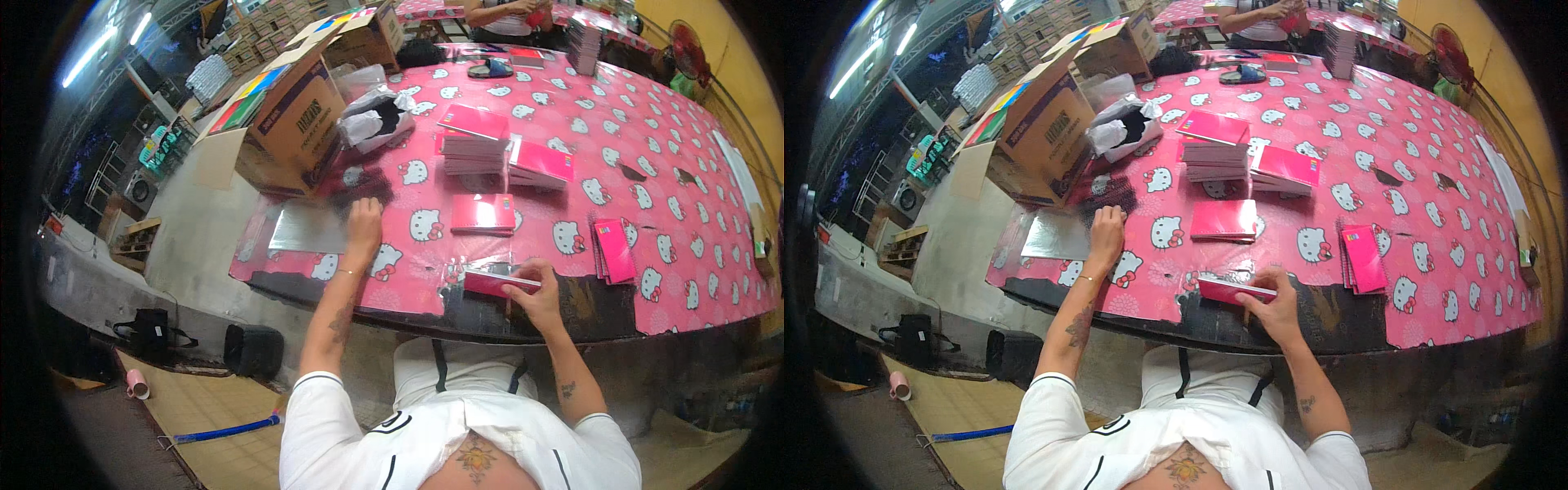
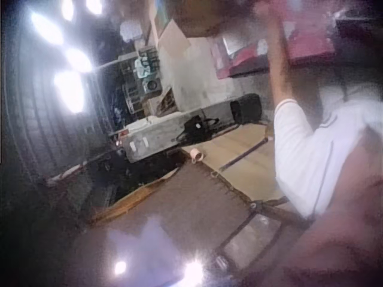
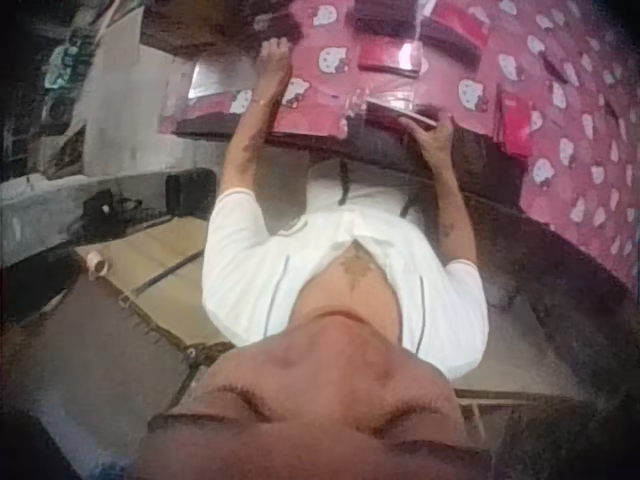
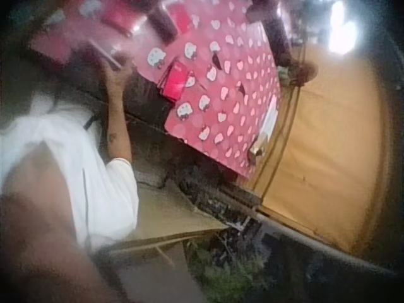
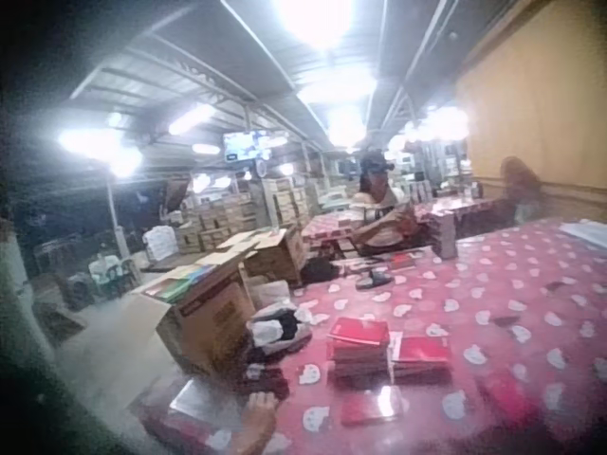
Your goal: The person picks up pink notebooks from a stack and places them into individual clear plastic sleeves by hand, one at a time, and then stacks the sleeved notebooks on the table.
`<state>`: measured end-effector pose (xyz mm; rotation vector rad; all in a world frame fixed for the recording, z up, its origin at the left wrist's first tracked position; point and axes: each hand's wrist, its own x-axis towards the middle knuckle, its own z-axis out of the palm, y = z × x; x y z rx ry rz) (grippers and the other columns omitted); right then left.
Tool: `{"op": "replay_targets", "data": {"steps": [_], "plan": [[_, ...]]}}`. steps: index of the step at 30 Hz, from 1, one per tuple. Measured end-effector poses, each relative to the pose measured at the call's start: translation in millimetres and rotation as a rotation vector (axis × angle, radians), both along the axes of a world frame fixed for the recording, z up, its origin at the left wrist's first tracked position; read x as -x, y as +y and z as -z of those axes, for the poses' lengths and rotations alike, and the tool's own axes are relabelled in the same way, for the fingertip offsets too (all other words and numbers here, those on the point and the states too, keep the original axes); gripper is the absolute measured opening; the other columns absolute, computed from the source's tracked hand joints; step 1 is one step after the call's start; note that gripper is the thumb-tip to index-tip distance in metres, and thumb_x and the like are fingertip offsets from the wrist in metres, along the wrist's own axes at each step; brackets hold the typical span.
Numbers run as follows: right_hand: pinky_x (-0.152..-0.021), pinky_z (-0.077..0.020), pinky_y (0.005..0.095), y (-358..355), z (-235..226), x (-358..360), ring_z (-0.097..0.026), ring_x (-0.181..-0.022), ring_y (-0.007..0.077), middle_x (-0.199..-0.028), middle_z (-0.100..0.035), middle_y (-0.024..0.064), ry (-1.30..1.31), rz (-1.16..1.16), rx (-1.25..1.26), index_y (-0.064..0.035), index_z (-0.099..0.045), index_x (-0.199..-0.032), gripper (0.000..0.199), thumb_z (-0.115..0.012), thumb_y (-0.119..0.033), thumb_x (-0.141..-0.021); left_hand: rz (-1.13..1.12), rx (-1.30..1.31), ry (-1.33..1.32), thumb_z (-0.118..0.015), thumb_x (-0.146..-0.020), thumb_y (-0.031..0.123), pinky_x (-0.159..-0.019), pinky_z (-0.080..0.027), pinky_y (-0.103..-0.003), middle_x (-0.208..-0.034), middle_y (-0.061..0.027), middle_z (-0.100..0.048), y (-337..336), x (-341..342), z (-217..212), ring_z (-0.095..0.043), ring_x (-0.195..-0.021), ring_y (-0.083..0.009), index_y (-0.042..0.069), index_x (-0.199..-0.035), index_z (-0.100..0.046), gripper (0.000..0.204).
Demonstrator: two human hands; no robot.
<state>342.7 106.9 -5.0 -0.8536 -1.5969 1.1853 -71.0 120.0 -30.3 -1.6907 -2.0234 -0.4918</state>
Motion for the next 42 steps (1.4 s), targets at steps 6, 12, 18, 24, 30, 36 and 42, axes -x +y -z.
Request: {"op": "replay_targets", "data": {"steps": [6, 12, 18, 24, 30, 36, 42], "plan": [[-0.079, -0.0498, 0.0273, -8.5, 7.7, 4.0, -0.062, -0.085, 0.0116, -0.092, -0.062, 0.0025, 0.036, -0.053, 0.059, -0.0075, -0.053, -0.105, 0.039, -0.077, 0.003, -0.076, 0.002, -0.075, -0.035, -0.058, -0.095, 0.013, -0.078, -0.047, -0.042, -0.107, -0.0134, -0.059, -20.8, -55.7, -48.3, -0.059, -0.096, -0.0321, 0.004, -0.120, -0.056, 0.027], [-0.082, -0.0499, 0.0267, -15.5, 6.2, 5.8, -0.063, -0.088, 0.0114, -0.095, -0.067, 0.0042, 0.081, -0.035, 0.134, -0.0053, -0.056, -0.104, 0.035, -0.077, 0.001, -0.077, 0.342, 0.003, -1.462, -0.052, -0.094, 0.001, -0.108, -0.037, -0.044, -0.141, -0.0234, -0.049, -87.2, -195.8, -41.1, -0.045, -0.133, -0.0369, 0.002, -0.144, -0.043, 0.051], [-0.080, -0.0489, 0.0242, -4.0, 4.0, -2.6, -0.061, -0.088, 0.0103, -0.102, -0.066, 0.0025, -0.016, -0.242, 0.048, -0.0029, -0.068, -0.109, 0.027, -0.072, 0.003, -0.083, 0.412, 0.138, -0.984, -0.053, -0.097, 0.006, -0.114, -0.031, -0.040, -0.150, -0.0217, -0.039, -102.6, -222.7, -27.8, -0.041, -0.137, -0.0290, -0.001, -0.148, -0.037, 0.054], [-0.063, -0.0464, 0.0224, -3.3, 3.4, -5.4, -0.058, -0.074, 0.0060, -0.095, -0.069, 0.0014, 0.019, -0.244, 0.193, -0.0033, -0.071, -0.112, 0.026, -0.070, 0.000, -0.087, 0.224, -0.138, -1.059, -0.052, -0.103, 0.018, -0.082, -0.049, -0.037, -0.107, -0.0179, -0.059, -97.9, -171.6, -84.6, -0.059, -0.099, -0.0231, -0.003, -0.126, -0.051, 0.031], [-0.056, -0.0450, 0.0218, -6.4, 8.0, -2.6, -0.055, -0.063, 0.0039, -0.080, -0.068, -0.0002, -0.002, -0.217, 0.199, -0.0038, -0.071, -0.114, 0.026, -0.069, -0.002, -0.088, 0.447, 0.033, -0.856, -0.065, -0.094, 0.015, -0.056, -0.046, -0.034, -0.076, -0.0116, -0.060, -108.6, -185.2, -64.3, -0.058, -0.060, -0.0226, 0.004, -0.103, -0.069, 0.014], [-0.056, -0.0448, 0.0217, -7.7, 4.5, -4.2, -0.055, -0.063, 0.0040, -0.079, -0.067, -0.0002, -0.006, -0.222, 0.225, -0.0043, -0.072, -0.113, 0.025, -0.070, -0.004, -0.088, 0.511, -0.081, -0.754, -0.067, -0.093, 0.013, -0.061, -0.048, -0.031, -0.083, -0.0101, -0.066, -102.6, -182.6, -51.0, -0.062, -0.067, -0.0192, 0.003, -0.112, -0.071, 0.022], [-0.058, -0.0445, 0.0215, -7.2, 2.5, -4.2, -0.055, -0.065, 0.0041, -0.081, -0.067, -0.0009, -0.026, -0.235, 0.200, -0.0042, -0.072, -0.112, 0.024, -0.071, -0.004, -0.089, 0.473, 0.082, -0.804, -0.068, -0.091, 0.012, -0.060, -0.047, -0.032, -0.081, -0.0105, -0.065, -95.5, -177.8, -53.4, -0.062, -0.070, -0.0207, 0.001, -0.109, -0.071, 0.021]]}}
